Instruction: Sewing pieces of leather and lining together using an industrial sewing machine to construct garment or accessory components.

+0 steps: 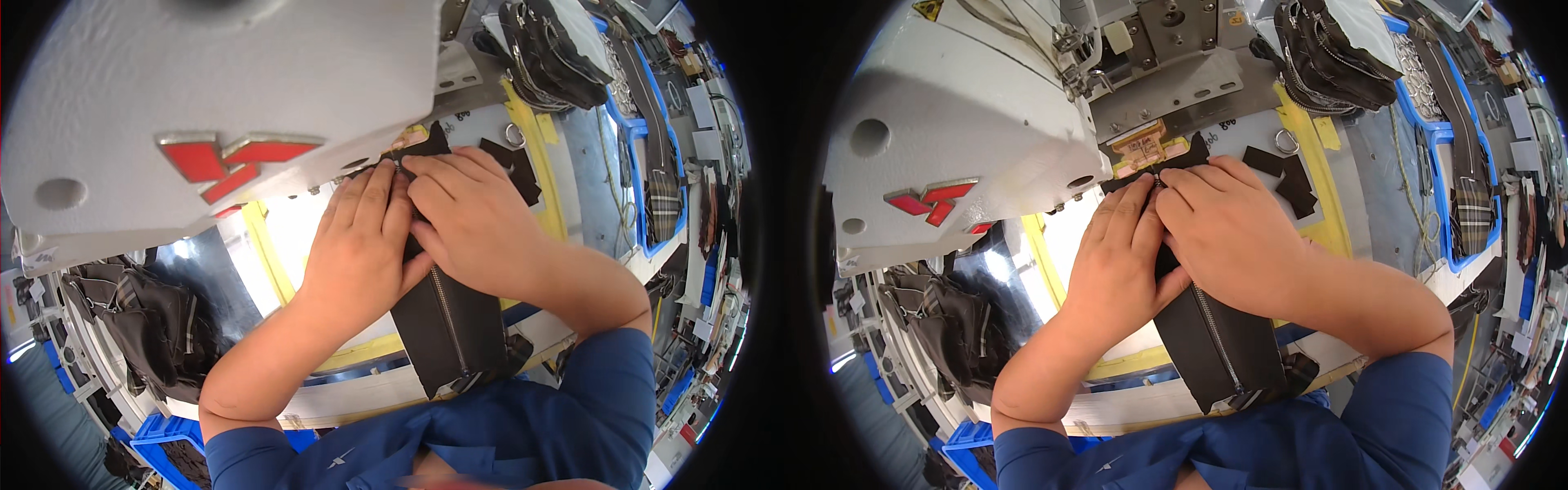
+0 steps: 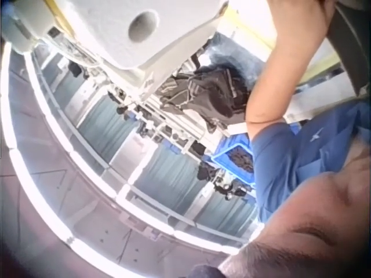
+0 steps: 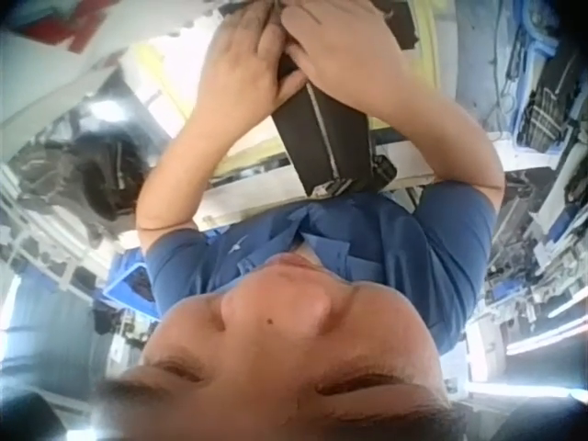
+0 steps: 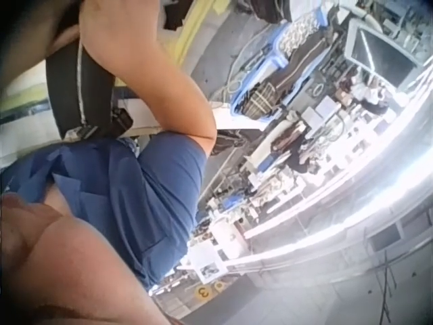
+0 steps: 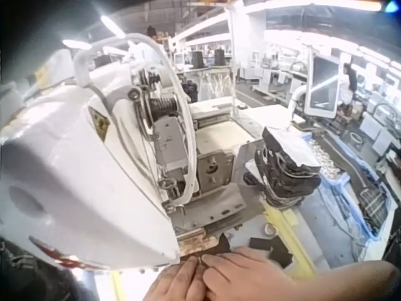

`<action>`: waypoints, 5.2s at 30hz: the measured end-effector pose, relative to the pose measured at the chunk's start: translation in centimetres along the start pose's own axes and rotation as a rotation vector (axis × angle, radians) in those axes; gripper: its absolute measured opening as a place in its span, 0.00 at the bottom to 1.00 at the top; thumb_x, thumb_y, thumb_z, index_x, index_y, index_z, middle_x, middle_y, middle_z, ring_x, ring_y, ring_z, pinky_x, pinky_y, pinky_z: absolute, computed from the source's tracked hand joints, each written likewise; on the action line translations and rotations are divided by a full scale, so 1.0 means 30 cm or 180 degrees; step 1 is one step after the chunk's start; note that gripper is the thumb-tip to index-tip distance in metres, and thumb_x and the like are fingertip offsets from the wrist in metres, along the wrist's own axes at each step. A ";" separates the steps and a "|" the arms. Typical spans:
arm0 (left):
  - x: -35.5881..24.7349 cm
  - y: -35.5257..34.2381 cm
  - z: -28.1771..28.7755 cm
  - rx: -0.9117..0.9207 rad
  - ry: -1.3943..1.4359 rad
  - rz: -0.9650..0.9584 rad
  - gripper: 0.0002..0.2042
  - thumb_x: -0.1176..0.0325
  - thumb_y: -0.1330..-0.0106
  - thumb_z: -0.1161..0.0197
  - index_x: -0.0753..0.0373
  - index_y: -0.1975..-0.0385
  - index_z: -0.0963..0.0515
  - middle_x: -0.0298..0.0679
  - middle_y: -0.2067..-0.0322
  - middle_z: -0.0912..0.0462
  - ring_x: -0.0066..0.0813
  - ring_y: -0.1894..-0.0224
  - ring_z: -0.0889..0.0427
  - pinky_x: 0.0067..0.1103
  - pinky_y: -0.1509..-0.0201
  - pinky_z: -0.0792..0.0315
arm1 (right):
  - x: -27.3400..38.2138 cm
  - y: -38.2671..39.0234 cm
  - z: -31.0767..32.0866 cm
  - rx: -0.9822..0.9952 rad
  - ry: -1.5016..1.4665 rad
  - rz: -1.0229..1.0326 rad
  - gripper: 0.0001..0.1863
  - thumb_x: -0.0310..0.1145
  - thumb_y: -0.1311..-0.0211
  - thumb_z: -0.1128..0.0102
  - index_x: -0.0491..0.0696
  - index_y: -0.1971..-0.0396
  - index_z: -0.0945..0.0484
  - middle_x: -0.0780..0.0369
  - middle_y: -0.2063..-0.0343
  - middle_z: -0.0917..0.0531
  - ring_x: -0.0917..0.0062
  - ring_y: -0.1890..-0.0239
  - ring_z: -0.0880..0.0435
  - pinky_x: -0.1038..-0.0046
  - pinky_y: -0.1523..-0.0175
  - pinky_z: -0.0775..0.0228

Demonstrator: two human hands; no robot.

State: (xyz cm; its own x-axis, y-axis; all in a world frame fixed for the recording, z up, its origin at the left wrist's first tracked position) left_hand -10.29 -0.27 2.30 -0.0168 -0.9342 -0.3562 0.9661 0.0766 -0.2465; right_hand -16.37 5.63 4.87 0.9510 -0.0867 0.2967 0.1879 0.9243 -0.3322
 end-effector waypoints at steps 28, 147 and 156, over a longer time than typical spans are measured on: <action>-0.006 0.007 -0.011 0.0074 -0.0158 0.0004 0.40 0.54 0.46 0.22 0.74 0.36 0.27 0.63 0.36 0.27 0.61 0.35 0.25 0.46 0.27 0.32 | -0.017 0.014 -0.035 0.0340 -0.0519 -0.0148 0.24 0.35 0.36 0.32 0.34 0.46 0.23 0.43 0.41 0.19 0.52 0.37 0.21 0.60 0.30 0.28; 0.050 0.023 0.048 -0.0013 0.0130 -0.0024 0.30 0.57 0.40 0.23 0.65 0.40 0.21 0.46 0.37 0.19 0.49 0.37 0.21 0.40 0.35 0.27 | -0.105 -0.030 -0.043 0.0314 -0.0487 0.0070 0.11 0.29 0.36 0.35 0.47 0.55 0.12 0.63 0.50 0.10 0.64 0.53 0.10 0.63 0.48 0.17; 0.042 0.013 0.041 0.0120 -0.0063 -0.0069 0.29 0.57 0.38 0.24 0.65 0.39 0.21 0.46 0.36 0.19 0.49 0.36 0.21 0.40 0.34 0.27 | -0.146 -0.010 -0.043 0.0865 -0.0579 -0.0070 0.16 0.30 0.31 0.42 0.51 0.49 0.11 0.67 0.44 0.11 0.65 0.51 0.10 0.63 0.51 0.15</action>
State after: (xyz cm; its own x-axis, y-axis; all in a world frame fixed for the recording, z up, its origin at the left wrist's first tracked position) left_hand -9.62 -1.83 2.86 -0.0332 -0.9423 -0.3332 0.9746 0.0434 -0.2198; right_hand -20.27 5.26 2.53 0.8834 -0.0625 0.4644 0.1122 0.9904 -0.0801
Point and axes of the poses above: each hand's wrist, its own y-axis away from the middle knuckle, its own z-axis out of the back of the hand, x = y × z, the point moved 10 cm from there along -y, towards the middle knuckle
